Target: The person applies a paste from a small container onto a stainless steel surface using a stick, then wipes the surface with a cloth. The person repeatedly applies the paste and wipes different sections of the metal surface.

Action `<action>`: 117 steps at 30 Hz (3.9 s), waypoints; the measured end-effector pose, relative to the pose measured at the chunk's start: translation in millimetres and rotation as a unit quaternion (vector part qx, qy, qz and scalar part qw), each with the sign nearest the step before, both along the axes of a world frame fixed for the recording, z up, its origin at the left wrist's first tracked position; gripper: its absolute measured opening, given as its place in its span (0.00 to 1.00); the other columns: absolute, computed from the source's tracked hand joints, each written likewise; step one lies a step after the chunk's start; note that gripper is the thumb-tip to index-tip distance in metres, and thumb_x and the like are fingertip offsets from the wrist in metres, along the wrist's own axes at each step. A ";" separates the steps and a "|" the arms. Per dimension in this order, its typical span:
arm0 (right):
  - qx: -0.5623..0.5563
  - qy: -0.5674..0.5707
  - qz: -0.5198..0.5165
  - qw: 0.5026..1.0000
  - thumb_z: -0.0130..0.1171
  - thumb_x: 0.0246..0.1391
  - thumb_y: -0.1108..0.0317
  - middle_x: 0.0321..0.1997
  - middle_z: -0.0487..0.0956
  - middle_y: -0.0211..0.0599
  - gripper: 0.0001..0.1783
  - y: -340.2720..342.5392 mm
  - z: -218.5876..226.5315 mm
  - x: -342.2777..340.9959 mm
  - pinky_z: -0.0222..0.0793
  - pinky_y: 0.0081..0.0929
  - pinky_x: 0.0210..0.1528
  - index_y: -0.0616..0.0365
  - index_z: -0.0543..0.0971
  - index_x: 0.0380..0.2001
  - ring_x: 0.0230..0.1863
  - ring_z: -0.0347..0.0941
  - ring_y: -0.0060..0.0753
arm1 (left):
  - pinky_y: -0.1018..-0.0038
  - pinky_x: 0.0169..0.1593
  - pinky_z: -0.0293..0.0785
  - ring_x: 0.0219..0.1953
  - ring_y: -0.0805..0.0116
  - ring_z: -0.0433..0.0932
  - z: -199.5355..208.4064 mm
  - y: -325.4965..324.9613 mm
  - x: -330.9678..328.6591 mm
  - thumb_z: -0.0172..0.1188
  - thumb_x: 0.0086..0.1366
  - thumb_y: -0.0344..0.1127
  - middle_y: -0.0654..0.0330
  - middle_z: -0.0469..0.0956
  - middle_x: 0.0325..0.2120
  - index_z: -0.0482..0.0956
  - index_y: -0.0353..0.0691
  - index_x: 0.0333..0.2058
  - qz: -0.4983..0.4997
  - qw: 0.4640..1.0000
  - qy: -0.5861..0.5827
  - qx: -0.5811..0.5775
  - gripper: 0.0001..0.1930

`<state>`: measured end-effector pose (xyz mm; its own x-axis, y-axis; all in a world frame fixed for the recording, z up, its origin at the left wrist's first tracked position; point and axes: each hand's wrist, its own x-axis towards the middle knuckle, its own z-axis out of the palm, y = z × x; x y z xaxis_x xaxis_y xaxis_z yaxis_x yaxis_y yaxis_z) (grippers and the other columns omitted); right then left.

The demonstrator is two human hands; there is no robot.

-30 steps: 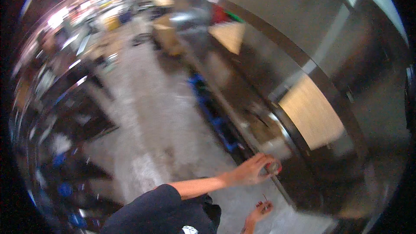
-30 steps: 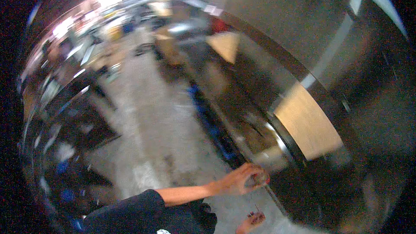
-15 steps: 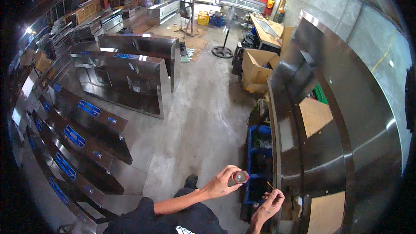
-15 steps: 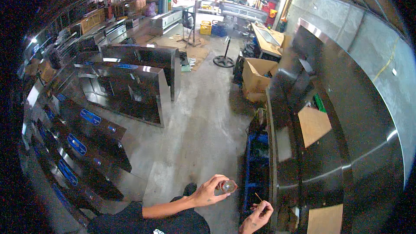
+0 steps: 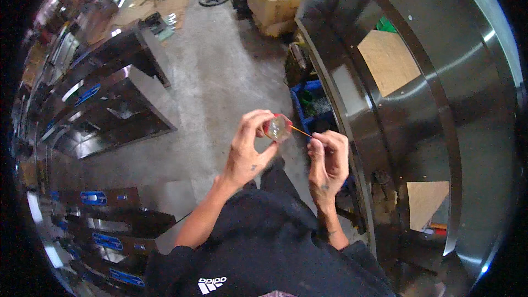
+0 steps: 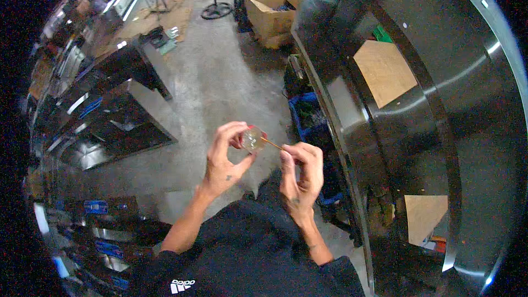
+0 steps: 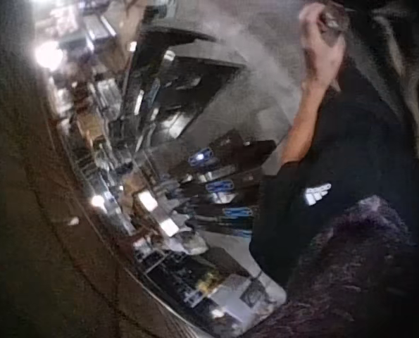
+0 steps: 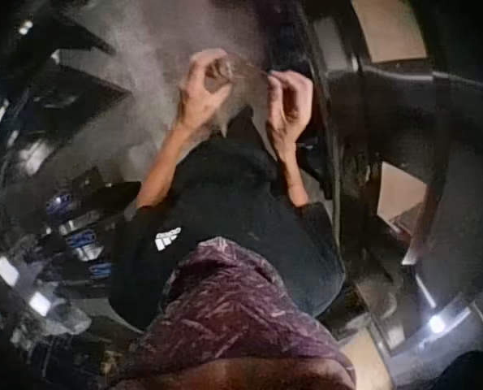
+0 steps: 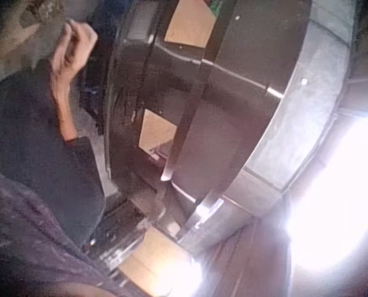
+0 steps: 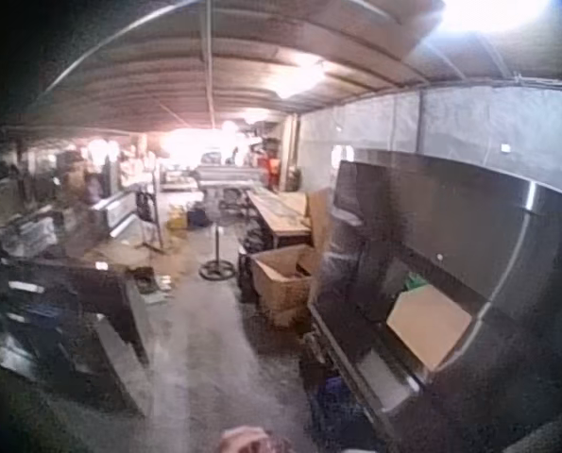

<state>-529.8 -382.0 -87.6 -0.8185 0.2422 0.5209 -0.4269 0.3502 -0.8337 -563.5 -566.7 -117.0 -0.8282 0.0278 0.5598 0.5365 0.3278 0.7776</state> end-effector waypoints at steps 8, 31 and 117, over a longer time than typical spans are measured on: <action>0.113 0.039 0.025 0.992 0.70 0.60 0.83 0.43 0.79 0.41 0.13 9.7 -10.8 -136.4 0.75 0.25 0.38 0.62 0.85 0.48 0.40 0.76 0.30 | 0.68 0.52 0.83 0.56 0.59 0.81 -2.7 9.6 -128.9 0.77 0.54 0.20 0.52 0.77 0.62 0.76 0.41 0.61 0.013 1.000 0.016 -0.017 0.35; 0.218 0.008 -0.027 0.976 0.73 0.61 0.76 0.46 0.77 0.40 0.13 61.1 13.2 -441.5 0.75 0.31 0.43 0.57 0.84 0.47 0.44 0.77 0.37 | 0.65 0.54 0.85 0.57 0.54 0.81 3.9 69.2 -466.0 0.76 0.54 0.18 0.51 0.74 0.63 0.75 0.40 0.63 -0.090 0.995 0.028 -0.028 0.36; 0.433 0.145 -0.354 0.816 0.66 0.62 0.79 0.49 0.76 0.48 0.14 236.3 50.5 -804.8 0.83 0.45 0.43 0.58 0.79 0.51 0.49 0.81 0.56 | 0.67 0.52 0.81 0.56 0.61 0.81 -24.0 97.9 -636.8 0.77 0.56 0.20 0.52 0.74 0.63 0.73 0.41 0.62 -0.182 0.973 -0.139 0.031 0.36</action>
<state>-1334.6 -145.7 -37.1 -0.4444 0.0382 0.8950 0.0025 0.9991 -0.0414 -1200.3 -468.9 -141.0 -0.8896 0.3205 0.3253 0.3742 0.1036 0.9215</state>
